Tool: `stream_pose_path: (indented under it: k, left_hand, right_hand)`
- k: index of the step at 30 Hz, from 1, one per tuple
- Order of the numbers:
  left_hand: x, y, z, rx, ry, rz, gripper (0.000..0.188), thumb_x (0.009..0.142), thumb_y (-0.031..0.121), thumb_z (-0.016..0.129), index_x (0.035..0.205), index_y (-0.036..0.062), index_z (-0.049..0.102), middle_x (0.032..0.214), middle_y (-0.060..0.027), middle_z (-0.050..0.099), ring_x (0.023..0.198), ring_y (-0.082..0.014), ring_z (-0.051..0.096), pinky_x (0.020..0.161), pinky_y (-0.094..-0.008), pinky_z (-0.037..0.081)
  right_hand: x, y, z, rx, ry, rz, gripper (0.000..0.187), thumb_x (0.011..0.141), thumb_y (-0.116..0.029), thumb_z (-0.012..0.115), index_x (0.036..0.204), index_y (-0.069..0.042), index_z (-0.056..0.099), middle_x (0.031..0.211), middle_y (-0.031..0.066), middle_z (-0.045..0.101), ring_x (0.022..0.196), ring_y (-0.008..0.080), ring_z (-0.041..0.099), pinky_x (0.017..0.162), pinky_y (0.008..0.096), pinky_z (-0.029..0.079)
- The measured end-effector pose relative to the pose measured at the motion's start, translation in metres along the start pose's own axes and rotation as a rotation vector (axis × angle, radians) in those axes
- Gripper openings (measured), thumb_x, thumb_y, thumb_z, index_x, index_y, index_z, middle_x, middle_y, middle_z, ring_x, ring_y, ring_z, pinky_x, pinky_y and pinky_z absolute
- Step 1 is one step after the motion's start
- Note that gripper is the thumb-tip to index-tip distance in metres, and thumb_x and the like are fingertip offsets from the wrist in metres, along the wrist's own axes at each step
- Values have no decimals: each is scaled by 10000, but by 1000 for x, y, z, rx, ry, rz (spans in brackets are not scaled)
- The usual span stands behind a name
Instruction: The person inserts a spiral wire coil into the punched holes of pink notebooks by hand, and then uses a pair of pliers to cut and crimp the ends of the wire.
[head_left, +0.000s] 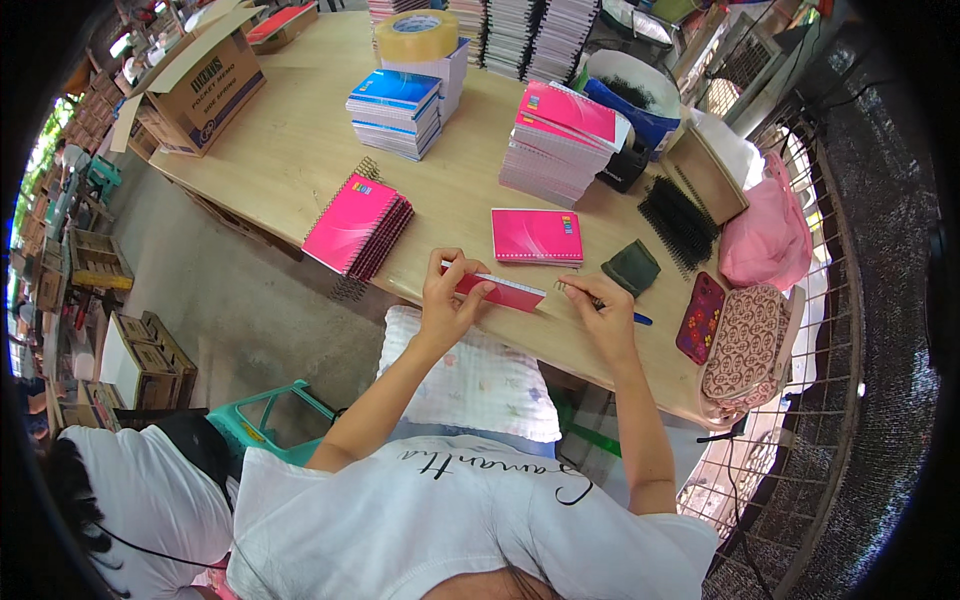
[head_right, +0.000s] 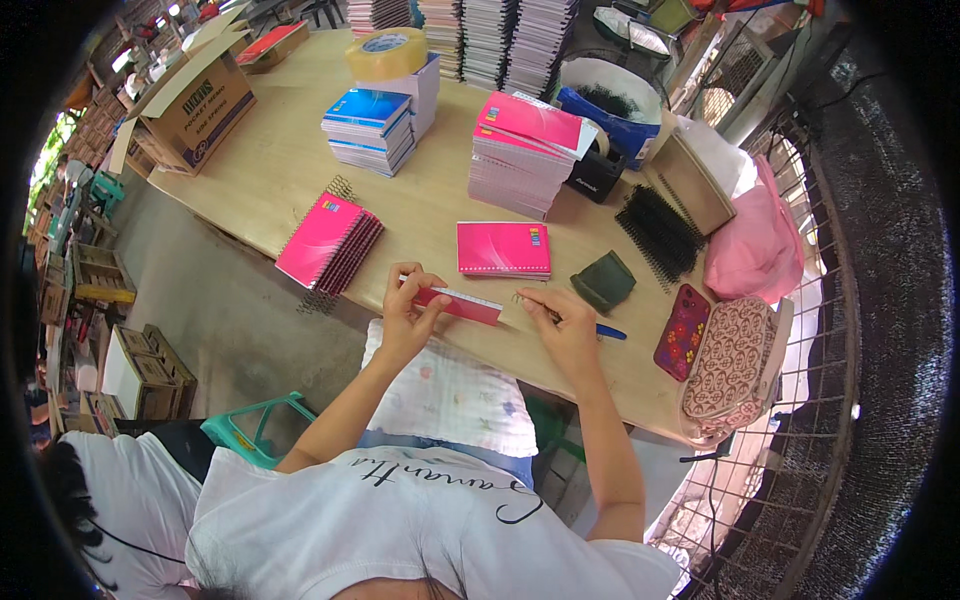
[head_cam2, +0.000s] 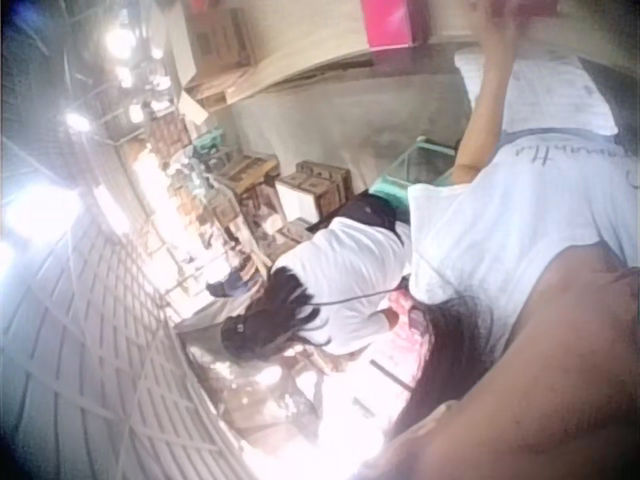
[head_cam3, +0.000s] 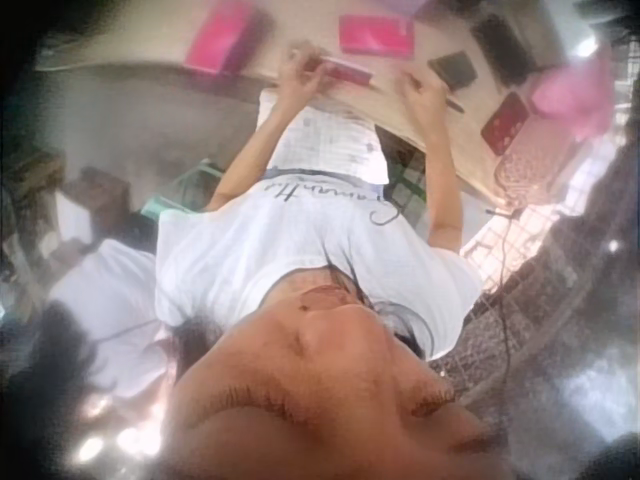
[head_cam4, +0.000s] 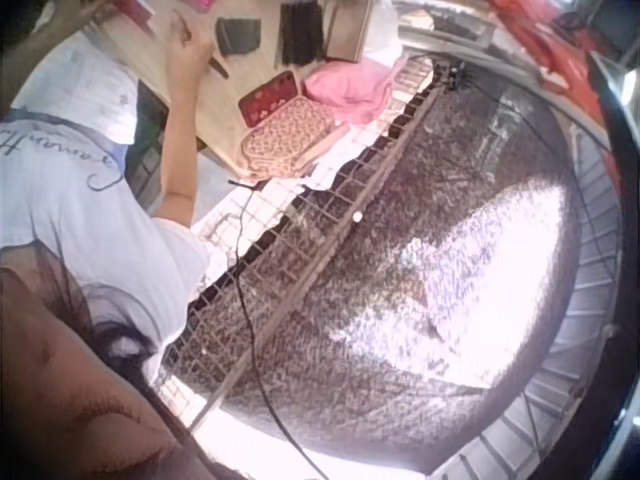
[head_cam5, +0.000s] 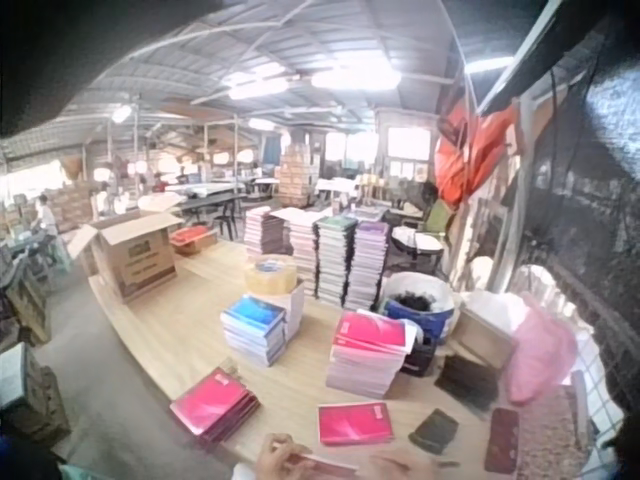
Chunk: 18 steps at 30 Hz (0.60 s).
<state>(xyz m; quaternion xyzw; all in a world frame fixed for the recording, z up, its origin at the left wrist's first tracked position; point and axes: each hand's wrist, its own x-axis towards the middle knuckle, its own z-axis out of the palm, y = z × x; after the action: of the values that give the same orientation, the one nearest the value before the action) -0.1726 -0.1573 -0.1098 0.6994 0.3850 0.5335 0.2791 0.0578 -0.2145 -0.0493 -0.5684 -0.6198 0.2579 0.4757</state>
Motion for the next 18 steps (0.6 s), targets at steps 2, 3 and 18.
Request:
stream_pose_path:
  k: [2,3,18]
  left_hand:
    - [0,1,1,-4,2,-14,209,778,52,763,943,6,644,1025,-83,447,879,-181,517,733,-265,474]
    - [0,1,1,-16,4,-19,207,778,50,762,944,9,645,1025,-84,447,879,-183,518,731,-269,477]
    - [-2,11,3,-7,28,-79,206,758,70,764,941,51,670,999,-105,465,887,-242,524,768,-346,463]
  right_hand:
    - [4,-4,2,8,-43,-31,161,836,-24,688,991,-32,732,850,75,669,774,146,600,680,264,463]
    - [5,-5,2,14,-66,-46,157,830,-20,691,980,-32,734,865,76,674,785,149,605,687,263,467]
    - [4,-9,0,-103,-236,-94,156,804,3,675,959,-5,685,900,106,666,816,228,633,690,308,486]
